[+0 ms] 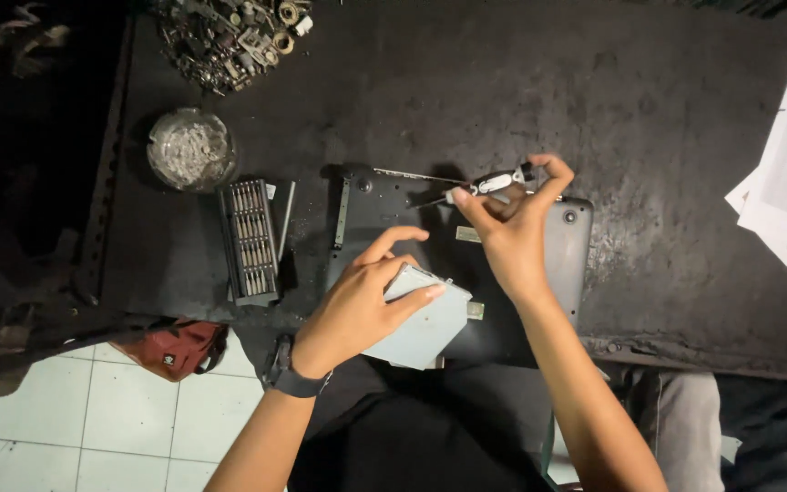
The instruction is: The person uses a screwdriver to remove screws from a white rectangular electronic component, likely a hard drive, held in their hands. After removing the screws, they separate the metal casing to reveal the internal platters and mechanism, then continue to unscrew parts of the internal assembly.
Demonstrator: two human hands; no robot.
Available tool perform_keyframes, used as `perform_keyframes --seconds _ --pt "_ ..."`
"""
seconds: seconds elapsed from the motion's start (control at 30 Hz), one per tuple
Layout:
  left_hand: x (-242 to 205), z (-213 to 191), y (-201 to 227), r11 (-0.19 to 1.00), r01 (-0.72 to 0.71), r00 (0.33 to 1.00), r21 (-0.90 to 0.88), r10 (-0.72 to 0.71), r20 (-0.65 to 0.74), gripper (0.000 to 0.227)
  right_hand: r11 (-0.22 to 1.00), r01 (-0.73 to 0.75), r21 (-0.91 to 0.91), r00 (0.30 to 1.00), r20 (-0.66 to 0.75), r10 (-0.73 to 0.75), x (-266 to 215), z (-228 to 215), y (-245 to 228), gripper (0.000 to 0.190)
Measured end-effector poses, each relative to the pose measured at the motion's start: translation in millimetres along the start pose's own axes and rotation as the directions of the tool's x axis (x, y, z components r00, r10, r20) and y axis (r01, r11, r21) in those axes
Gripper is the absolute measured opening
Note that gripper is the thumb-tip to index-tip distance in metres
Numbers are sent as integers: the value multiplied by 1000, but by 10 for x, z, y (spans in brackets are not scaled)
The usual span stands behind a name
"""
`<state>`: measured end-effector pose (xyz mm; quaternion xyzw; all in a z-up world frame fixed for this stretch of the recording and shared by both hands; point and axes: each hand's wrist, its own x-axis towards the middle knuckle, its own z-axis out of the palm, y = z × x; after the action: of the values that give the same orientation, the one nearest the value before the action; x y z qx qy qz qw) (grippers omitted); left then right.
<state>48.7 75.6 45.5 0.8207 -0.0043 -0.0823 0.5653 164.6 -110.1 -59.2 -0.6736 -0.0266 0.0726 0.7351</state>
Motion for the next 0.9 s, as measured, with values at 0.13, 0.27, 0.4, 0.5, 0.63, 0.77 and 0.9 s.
perform_keyframes --seconds 0.13,0.27,0.4,0.5,0.63,0.77,0.9 --pt "38 1 31 1000 21 1000 19 -21 15 27 1000 5 -14 1000 2 -5 -54 37 -105 76" --pt "29 47 -71 994 43 999 100 -44 12 31 998 22 -50 999 24 -21 -107 20 -27 77" --pt "-13 41 -29 988 63 998 140 -65 5 39 991 46 -122 999 29 -43 -186 55 -85 76" --pt "-31 35 -12 984 56 998 170 -59 12 41 988 51 -145 999 17 -49 -230 49 -100 75" --pt "23 25 25 975 67 996 212 -76 35 54 990 46 -132 999 20 -44 -244 7 22 74" --pt "50 37 64 970 54 993 236 -76 87 59 989 55 -136 998 21 -53 -257 13 -4 74" --pt "71 47 97 969 57 991 242 -84 105 61 991 49 -121 999 24 -47 -236 -30 50 74"
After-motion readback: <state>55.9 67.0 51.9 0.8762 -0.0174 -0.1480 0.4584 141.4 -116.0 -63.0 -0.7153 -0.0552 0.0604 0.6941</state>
